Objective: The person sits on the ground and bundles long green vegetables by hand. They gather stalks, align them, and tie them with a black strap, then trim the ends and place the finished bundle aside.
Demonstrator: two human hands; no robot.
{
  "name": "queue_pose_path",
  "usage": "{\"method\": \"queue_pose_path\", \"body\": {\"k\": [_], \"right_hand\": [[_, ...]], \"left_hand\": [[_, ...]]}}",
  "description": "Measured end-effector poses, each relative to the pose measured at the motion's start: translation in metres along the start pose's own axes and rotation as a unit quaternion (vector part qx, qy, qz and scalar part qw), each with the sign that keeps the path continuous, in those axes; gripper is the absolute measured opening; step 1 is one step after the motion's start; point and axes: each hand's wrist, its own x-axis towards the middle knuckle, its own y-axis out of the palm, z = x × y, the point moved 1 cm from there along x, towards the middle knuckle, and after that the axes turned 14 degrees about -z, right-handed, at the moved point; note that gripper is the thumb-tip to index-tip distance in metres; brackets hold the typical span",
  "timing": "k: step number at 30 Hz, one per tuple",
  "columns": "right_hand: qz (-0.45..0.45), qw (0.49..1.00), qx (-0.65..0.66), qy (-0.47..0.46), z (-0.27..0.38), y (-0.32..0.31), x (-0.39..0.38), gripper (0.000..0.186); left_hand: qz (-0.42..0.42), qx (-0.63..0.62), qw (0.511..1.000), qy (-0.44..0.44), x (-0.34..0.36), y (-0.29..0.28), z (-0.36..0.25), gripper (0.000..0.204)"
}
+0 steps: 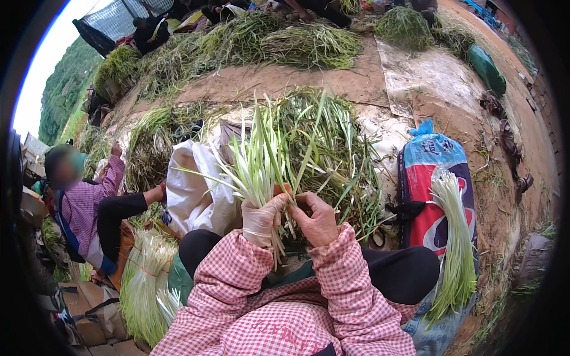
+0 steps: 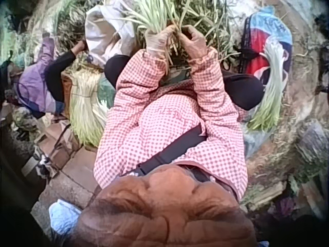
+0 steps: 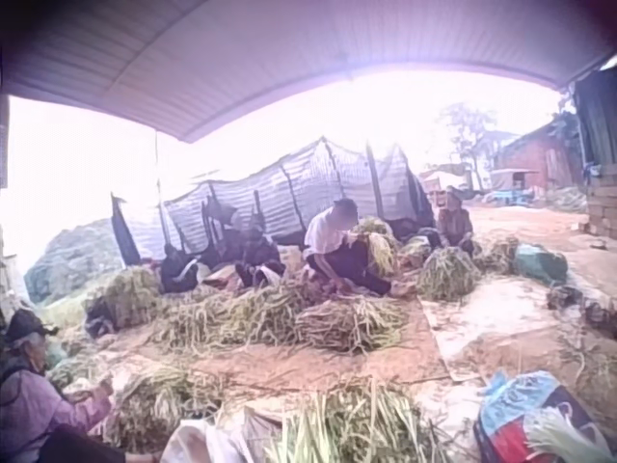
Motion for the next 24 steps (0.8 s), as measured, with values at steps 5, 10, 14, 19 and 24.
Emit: {"method": "queue_pose_path", "body": {"k": [5,10,14,19,24], "right_hand": [[0.006,0.998,0.048,0.033,-0.003,0.002,-0.001,0.019],[-0.037,0.992,0.109,0.046,-0.007,0.003,-0.001,0.019],[-0.019,0.993,-0.040,-0.107,0.006,-0.001,0.012,0.018],[-0.226,0.929,0.290,0.040,0.035,-0.047,0.041,0.010],[-0.240,0.936,0.257,-0.027,0.042,-0.062,0.051,0.013]], "left_hand": [[0.006,-0.035,0.999,-0.023,0.004,0.000,0.003,0.020],[0.016,-0.032,0.998,-0.056,0.010,-0.002,0.003,0.017],[0.035,-0.018,0.996,-0.074,0.007,-0.001,0.006,0.020],[-0.014,-0.043,0.995,-0.090,0.019,-0.020,0.016,0.020],[-0.080,0.008,0.997,0.017,0.037,-0.031,-0.010,0.017]]}}
